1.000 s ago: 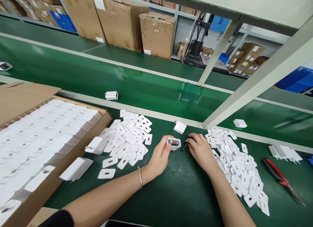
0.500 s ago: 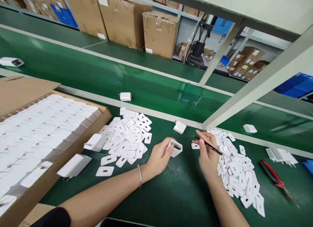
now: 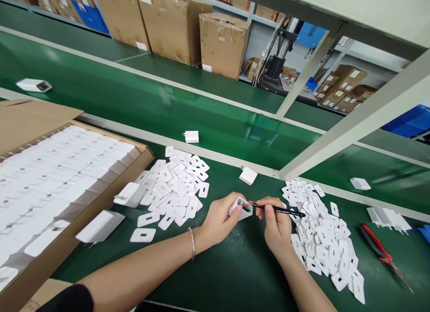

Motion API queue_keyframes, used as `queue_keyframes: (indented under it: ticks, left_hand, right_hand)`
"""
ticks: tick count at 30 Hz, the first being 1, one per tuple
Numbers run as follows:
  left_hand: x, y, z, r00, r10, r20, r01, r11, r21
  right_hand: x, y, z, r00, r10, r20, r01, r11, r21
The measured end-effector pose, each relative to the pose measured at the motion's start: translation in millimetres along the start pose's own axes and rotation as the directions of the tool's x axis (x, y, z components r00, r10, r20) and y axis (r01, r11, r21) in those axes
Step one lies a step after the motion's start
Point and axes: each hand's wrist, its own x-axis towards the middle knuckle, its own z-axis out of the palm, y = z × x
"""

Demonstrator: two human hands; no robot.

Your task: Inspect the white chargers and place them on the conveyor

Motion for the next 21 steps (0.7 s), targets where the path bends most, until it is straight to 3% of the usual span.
queue_keyframes:
  ticks: [21]
  left_hand:
    - [0.6, 0.1, 0.7, 1.0, 0.026, -0.008, -0.027, 1.0, -0.015]
  right_hand:
    - [0.4, 1.6, -1.4, 0.996, -0.077, 0.056, 0.076, 0.997, 0.011]
